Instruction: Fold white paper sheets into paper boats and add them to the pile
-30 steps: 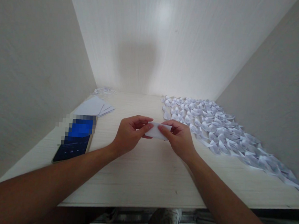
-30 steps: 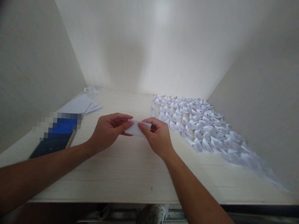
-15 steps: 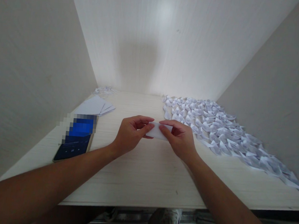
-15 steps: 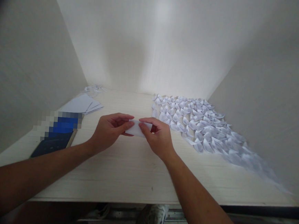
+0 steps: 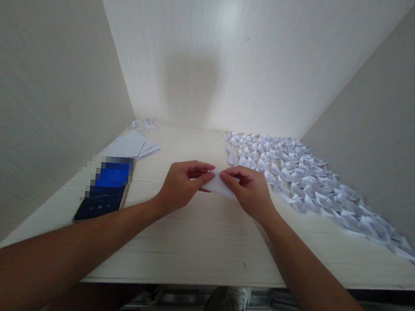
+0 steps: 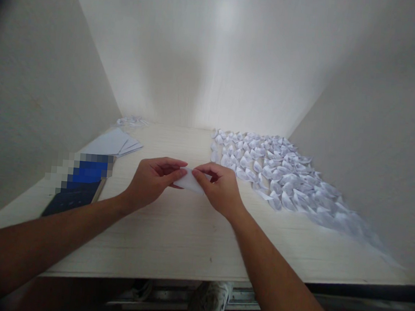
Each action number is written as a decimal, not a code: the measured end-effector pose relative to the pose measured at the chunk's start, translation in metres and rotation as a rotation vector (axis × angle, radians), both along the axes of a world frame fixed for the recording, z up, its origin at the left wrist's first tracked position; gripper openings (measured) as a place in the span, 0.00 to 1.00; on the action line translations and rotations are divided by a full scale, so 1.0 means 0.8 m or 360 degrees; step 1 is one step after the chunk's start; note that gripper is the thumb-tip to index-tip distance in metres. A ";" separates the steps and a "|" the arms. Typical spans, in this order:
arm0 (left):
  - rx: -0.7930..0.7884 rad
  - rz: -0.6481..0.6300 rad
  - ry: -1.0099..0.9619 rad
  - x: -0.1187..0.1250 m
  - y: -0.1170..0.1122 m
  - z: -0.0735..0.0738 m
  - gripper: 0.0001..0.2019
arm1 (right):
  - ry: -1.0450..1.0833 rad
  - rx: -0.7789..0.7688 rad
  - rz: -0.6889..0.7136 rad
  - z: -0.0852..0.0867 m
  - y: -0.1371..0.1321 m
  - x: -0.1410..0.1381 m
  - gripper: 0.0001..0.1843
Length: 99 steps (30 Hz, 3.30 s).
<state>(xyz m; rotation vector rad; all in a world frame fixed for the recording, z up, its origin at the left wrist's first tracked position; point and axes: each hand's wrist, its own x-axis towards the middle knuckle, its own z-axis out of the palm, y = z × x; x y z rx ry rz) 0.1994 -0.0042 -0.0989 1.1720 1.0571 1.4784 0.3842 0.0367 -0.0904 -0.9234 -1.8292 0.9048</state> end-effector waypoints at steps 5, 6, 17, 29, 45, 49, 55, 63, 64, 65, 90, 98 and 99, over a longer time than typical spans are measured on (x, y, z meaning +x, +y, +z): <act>-0.0015 -0.0029 -0.0010 -0.001 0.002 -0.001 0.21 | -0.0167 0.0060 0.0029 0.005 -0.002 -0.001 0.11; -0.0029 -0.0028 -0.0033 -0.001 0.002 -0.001 0.23 | -0.0163 0.0071 0.0012 0.005 -0.002 0.000 0.11; -0.0087 -0.0062 0.0038 0.001 0.000 0.008 0.27 | -0.0208 0.0186 0.0040 0.003 -0.003 -0.001 0.11; -0.0356 -0.0137 -0.0159 0.004 -0.002 0.015 0.17 | 0.0106 -0.0099 -0.0083 -0.004 0.002 0.000 0.12; -0.0472 -0.0127 -0.0124 0.007 -0.005 0.024 0.14 | 0.0366 -0.0629 0.0080 -0.017 0.008 -0.001 0.18; -0.0505 -0.0220 -0.0061 0.007 -0.008 0.022 0.17 | 0.0317 -0.0697 0.0183 -0.011 0.006 0.000 0.17; -0.0535 -0.0277 -0.0001 0.006 -0.009 0.014 0.19 | 0.0149 -0.0661 0.0130 -0.007 0.008 0.003 0.13; -0.0514 -0.0391 0.0098 0.004 -0.009 0.011 0.22 | -0.0016 -0.0810 0.0223 -0.001 0.005 0.007 0.15; -0.0513 -0.0405 0.0104 0.003 -0.009 0.010 0.23 | -0.0039 -0.0810 0.0232 0.000 0.005 0.007 0.15; -0.0514 -0.0414 0.0108 0.003 -0.009 0.009 0.23 | -0.0055 -0.0803 0.0233 0.000 0.004 0.007 0.15; -0.0412 -0.0204 -0.0007 0.011 -0.010 0.006 0.11 | 0.0502 -0.0686 -0.0079 0.001 0.006 -0.002 0.14; -0.0486 -0.0114 -0.0017 0.015 -0.013 0.013 0.12 | 0.0484 -0.0703 -0.0015 -0.004 0.005 -0.004 0.16; -0.0475 -0.0120 -0.0018 0.015 -0.013 0.014 0.12 | 0.0493 -0.0705 0.0001 -0.004 0.005 -0.003 0.16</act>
